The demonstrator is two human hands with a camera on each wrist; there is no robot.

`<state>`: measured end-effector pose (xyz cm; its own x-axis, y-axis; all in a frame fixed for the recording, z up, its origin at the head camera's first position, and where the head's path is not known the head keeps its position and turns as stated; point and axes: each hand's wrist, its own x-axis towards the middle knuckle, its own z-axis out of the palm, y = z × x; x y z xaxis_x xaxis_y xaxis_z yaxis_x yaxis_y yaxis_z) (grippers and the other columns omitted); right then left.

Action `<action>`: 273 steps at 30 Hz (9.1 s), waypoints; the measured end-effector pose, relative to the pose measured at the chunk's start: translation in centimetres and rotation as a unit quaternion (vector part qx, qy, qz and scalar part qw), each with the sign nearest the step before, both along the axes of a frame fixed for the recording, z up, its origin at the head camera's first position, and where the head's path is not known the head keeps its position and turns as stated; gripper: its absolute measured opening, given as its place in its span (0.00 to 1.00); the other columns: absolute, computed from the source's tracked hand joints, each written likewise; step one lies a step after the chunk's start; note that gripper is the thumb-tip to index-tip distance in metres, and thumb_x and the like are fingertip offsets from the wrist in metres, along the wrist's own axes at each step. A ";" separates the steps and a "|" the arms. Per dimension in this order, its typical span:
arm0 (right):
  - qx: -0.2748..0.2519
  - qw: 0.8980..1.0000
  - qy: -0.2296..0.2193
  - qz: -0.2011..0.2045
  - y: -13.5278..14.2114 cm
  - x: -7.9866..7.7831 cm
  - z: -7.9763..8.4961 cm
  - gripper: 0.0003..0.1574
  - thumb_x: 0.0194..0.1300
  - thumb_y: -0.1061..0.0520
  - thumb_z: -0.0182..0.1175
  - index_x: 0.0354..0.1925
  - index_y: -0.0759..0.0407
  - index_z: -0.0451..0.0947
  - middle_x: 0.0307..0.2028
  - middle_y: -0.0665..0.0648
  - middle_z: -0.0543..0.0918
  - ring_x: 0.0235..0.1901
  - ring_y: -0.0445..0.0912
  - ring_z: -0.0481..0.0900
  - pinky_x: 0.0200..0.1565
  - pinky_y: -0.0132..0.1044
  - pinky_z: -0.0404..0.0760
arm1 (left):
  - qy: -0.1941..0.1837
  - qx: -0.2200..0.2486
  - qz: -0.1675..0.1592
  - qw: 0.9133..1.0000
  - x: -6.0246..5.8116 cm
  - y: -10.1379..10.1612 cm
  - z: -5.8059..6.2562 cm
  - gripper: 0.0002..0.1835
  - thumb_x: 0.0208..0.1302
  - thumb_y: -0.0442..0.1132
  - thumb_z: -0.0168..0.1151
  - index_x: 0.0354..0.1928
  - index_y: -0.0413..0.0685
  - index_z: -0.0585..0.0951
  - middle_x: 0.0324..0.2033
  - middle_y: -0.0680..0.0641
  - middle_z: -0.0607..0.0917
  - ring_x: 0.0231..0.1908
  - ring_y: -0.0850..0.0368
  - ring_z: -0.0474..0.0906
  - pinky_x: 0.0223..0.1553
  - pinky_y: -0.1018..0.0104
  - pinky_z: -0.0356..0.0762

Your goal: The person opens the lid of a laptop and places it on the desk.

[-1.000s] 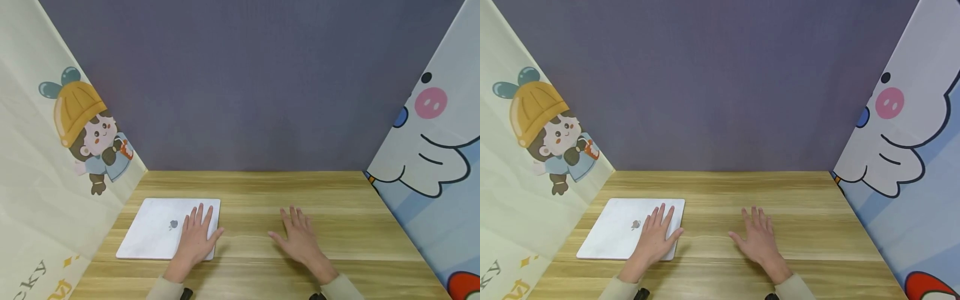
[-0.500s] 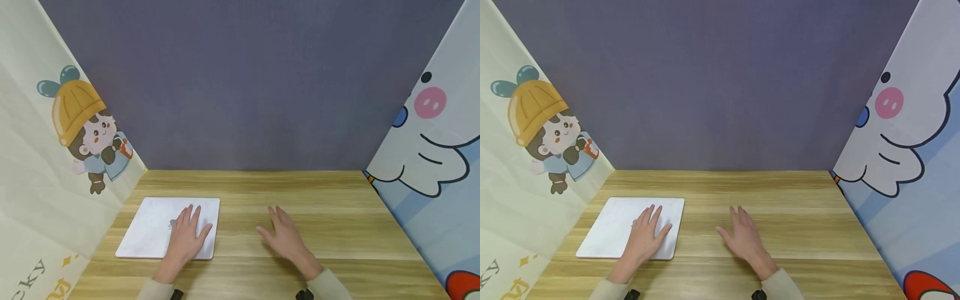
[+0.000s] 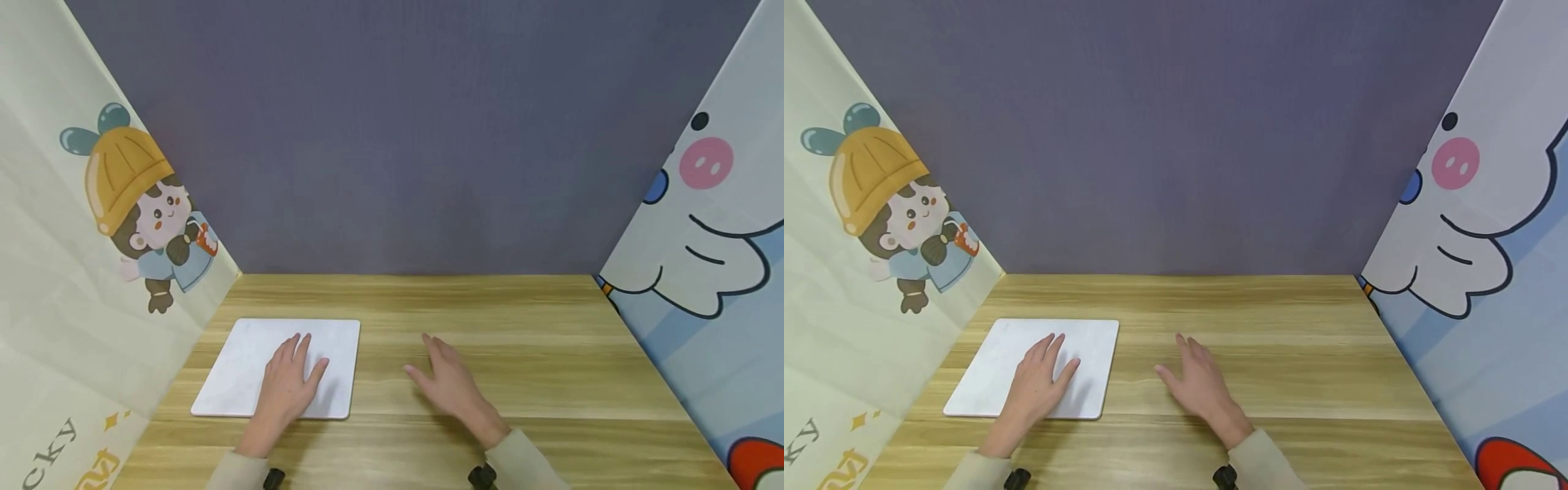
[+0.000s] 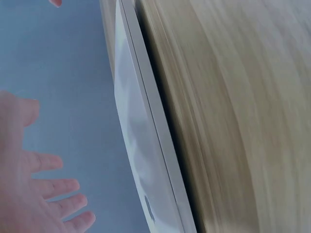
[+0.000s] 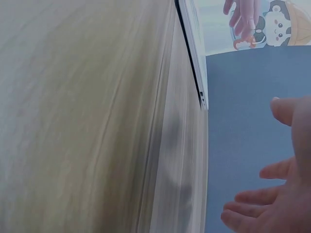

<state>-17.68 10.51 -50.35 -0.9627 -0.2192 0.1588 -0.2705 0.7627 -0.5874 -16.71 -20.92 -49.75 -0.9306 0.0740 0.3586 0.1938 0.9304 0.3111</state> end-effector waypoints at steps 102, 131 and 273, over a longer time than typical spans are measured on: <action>-0.117 0.986 -0.120 0.001 -14.6 -3.0 -1.9 0.44 0.55 0.45 0.67 0.60 0.72 0.68 0.52 0.66 0.72 0.53 0.56 0.72 0.56 0.47 0.73 | -0.183 0.050 0.135 0.973 -2.1 -16.4 -2.2 0.32 0.72 0.52 0.42 0.63 0.29 0.64 0.57 0.21 0.62 0.57 0.25 0.57 0.56 0.32 0.58; -0.094 0.990 -0.101 -0.038 -15.8 -2.3 -2.3 0.44 0.47 0.53 0.72 0.60 0.69 0.70 0.46 0.60 0.67 0.46 0.52 0.64 0.51 0.45 0.70 | -0.196 0.076 0.145 0.967 -2.5 -16.2 -2.5 0.28 0.68 0.46 0.50 0.64 0.34 0.67 0.59 0.24 0.61 0.56 0.26 0.58 0.54 0.31 0.59; -0.102 0.973 -0.108 -0.175 -2.0 -2.6 -1.7 0.40 0.48 0.57 0.68 0.58 0.72 0.71 0.53 0.71 0.67 0.53 0.61 0.63 0.51 0.54 0.70 | -0.152 0.095 0.058 0.982 -3.7 -1.0 -2.0 0.25 0.58 0.43 0.64 0.55 0.36 0.78 0.47 0.31 0.75 0.44 0.37 0.75 0.45 0.44 0.75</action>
